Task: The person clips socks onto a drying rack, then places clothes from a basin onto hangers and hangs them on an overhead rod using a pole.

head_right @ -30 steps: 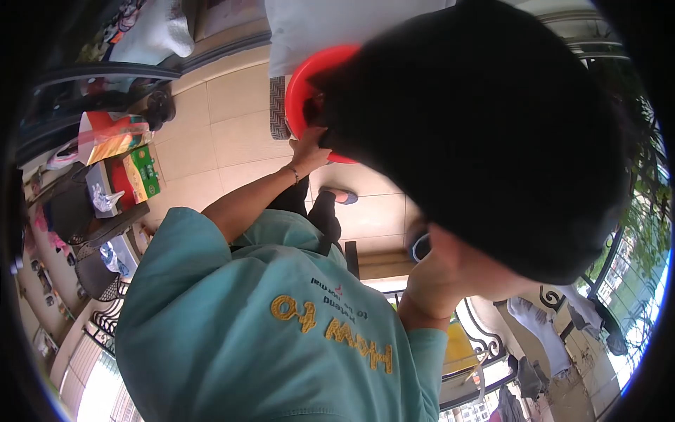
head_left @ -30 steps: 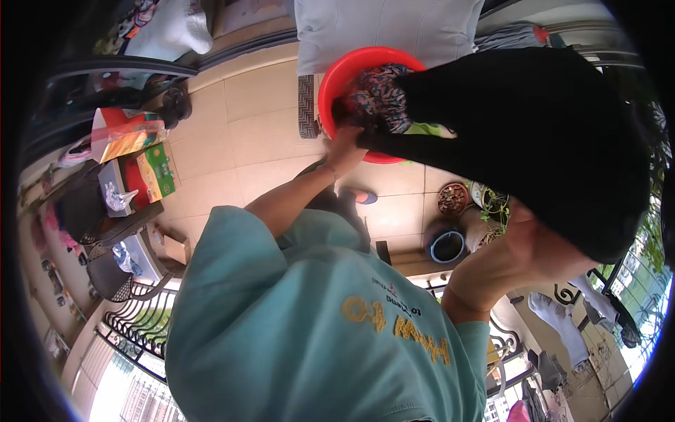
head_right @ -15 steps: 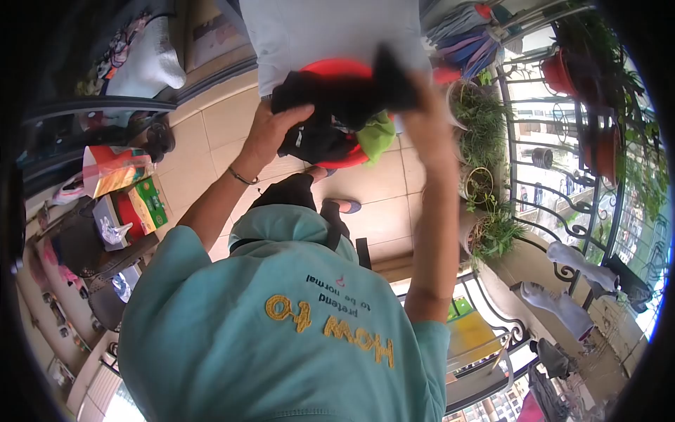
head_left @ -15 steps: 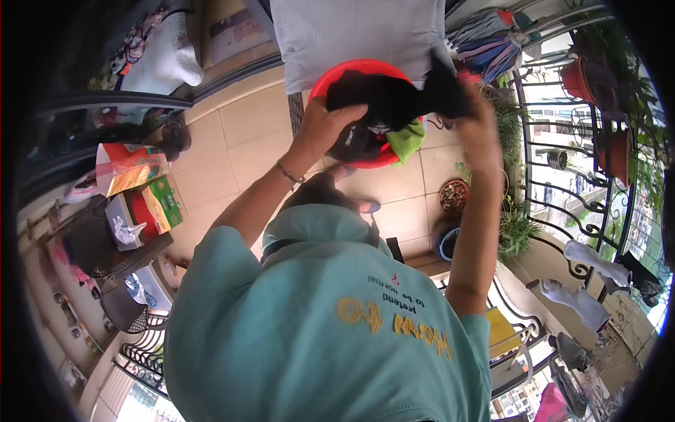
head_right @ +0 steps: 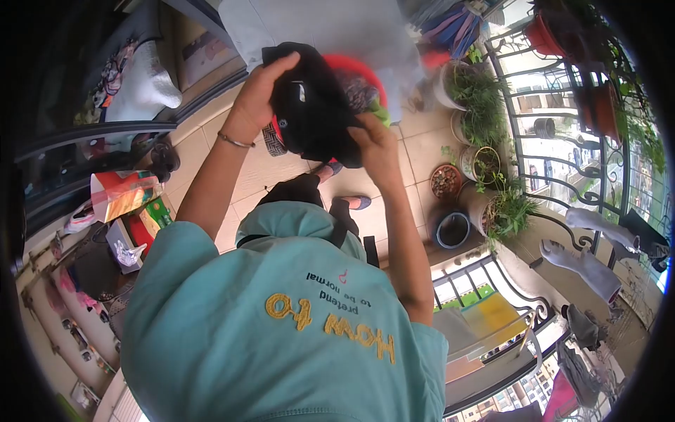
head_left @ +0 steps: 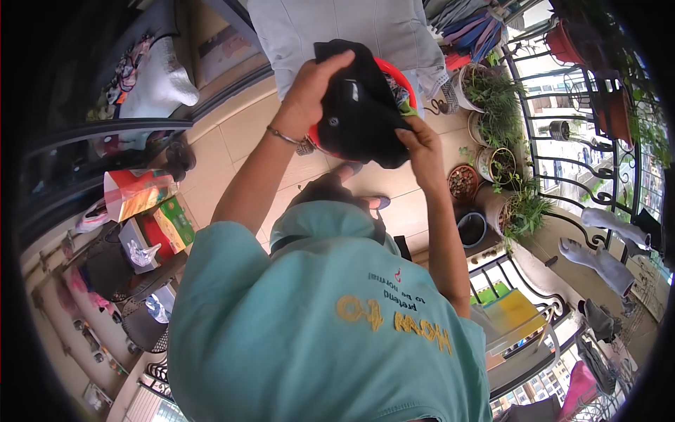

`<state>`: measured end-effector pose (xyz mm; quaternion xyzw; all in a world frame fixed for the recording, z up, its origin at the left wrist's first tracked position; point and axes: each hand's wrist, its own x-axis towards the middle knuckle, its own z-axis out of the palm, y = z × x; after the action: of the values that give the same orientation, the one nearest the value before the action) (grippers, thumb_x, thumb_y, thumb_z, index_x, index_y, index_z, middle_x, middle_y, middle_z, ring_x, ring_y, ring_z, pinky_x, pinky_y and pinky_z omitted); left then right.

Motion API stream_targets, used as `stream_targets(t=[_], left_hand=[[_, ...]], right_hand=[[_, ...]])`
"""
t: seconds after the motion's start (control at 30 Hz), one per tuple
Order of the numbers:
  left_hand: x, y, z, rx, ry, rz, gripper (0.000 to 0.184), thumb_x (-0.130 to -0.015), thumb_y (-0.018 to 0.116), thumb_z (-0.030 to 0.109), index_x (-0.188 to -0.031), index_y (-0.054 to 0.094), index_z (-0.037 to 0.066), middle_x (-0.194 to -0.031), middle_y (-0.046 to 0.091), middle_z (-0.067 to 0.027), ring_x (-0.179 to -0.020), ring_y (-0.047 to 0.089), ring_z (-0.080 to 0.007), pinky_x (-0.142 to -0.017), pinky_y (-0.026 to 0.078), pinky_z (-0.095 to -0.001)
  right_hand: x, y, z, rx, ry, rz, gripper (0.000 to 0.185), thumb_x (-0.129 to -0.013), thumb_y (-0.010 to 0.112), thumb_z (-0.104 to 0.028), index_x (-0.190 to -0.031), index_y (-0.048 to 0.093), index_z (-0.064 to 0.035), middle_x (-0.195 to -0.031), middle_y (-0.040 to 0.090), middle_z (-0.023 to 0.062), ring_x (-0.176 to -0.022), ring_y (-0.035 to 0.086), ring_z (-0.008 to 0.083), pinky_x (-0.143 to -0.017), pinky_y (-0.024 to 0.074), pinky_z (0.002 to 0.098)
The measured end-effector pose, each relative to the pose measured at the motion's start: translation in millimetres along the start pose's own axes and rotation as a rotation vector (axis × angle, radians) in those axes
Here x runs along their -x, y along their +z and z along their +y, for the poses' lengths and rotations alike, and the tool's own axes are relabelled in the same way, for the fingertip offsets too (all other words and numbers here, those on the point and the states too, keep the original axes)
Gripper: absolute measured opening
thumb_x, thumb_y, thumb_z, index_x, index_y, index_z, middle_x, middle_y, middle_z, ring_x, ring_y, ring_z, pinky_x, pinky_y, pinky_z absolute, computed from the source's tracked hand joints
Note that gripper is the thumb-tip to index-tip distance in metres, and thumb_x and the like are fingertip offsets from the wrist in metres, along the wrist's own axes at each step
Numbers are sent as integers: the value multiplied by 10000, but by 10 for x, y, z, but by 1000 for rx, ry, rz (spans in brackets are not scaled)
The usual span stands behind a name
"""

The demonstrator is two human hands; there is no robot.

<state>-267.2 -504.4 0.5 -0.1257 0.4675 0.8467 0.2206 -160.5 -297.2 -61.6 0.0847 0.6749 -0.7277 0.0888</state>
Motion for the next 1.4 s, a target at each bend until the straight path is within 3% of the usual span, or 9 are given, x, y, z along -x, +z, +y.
stream_targets(t=[0.37, 0.47, 0.6, 0.8, 0.9, 0.97, 1.17, 1.33, 1.4], left_hand=[[-400, -652, -251, 100, -221, 43, 290, -871, 627, 238, -1055, 641, 15, -965, 680, -79, -836, 654, -194, -770, 528, -326], [-508, -778, -475, 179, -79, -159, 306, -893, 585, 305, -1084, 621, 69, -954, 668, -63, -838, 649, -192, -750, 516, -333], [-333, -723, -591, -483, 96, -159, 286, -893, 554, 315, -1071, 604, 98, -933, 645, -46, -810, 634, -171, -702, 491, -302], [32, -526, -774, -579, 2, -232, 253, -806, 577, 143, -1046, 603, 69, -938, 633, -68, -801, 620, -165, -723, 484, -288], [-171, -707, -1459, -697, 325, -325, 292, -797, 613, 110, -1087, 606, 75, -935, 636, -64, -793, 616, -177, -708, 489, -289], [-228, -717, -1545, -918, 302, -252, 274, -794, 634, 89, -1065, 612, 60, -892, 640, -68, -779, 608, -163, -693, 477, -291], [-197, -81, -535, -511, 777, -143, 144, -819, 647, 35, -944, 595, -15, -721, 576, -49, -686, 534, -94, -635, 442, -280], [-245, 339, 433, -395, 1168, -430, 156, -852, 569, -32, -1006, 591, -27, -812, 601, -18, -759, 569, -62, -668, 477, -217], [-313, 237, 349, -504, 758, -570, 167, -837, 564, -40, -998, 598, -16, -816, 614, -36, -761, 587, -71, -661, 486, -222]], right_hand=[[518, 160, -1392, -162, -342, 187, 134, -861, 612, -49, -965, 618, 35, -849, 606, 30, -779, 528, 84, -755, 402, 225], [497, 45, -1658, -322, -504, 73, 157, -867, 600, -41, -1005, 610, 33, -909, 653, 89, -808, 593, 134, -794, 453, 254], [436, -6, -2054, -325, -663, 72, 181, -884, 586, -62, -1028, 595, 48, -974, 667, 143, -870, 646, 191, -834, 505, 308], [450, -49, -2573, -313, -843, 98, 205, -858, 594, -31, -1043, 615, 54, -1001, 667, 170, -911, 653, 234, -836, 523, 327], [453, -95, -2708, -269, -884, 120, 228, -859, 600, -58, -1057, 613, 54, -1008, 664, 176, -910, 654, 235, -841, 526, 330], [468, -120, -2773, -234, -903, 141, 245, -860, 604, -77, -1066, 611, 54, -1012, 662, 180, -909, 654, 235, -845, 527, 332], [555, -159, -2871, -158, -940, 241, 298, -862, 617, -132, -1095, 607, 54, -1025, 655, 193, -907, 656, 236, -855, 532, 338], [626, -360, -2904, -104, -949, 368, 345, -864, 628, -178, -1118, 603, 54, -1036, 650, 204, -906, 657, 236, -863, 536, 343], [664, -435, -2863, -56, -928, 458, 364, -865, 632, -196, -1128, 602, 54, -1040, 648, 208, -905, 657, 237, -867, 538, 345]])
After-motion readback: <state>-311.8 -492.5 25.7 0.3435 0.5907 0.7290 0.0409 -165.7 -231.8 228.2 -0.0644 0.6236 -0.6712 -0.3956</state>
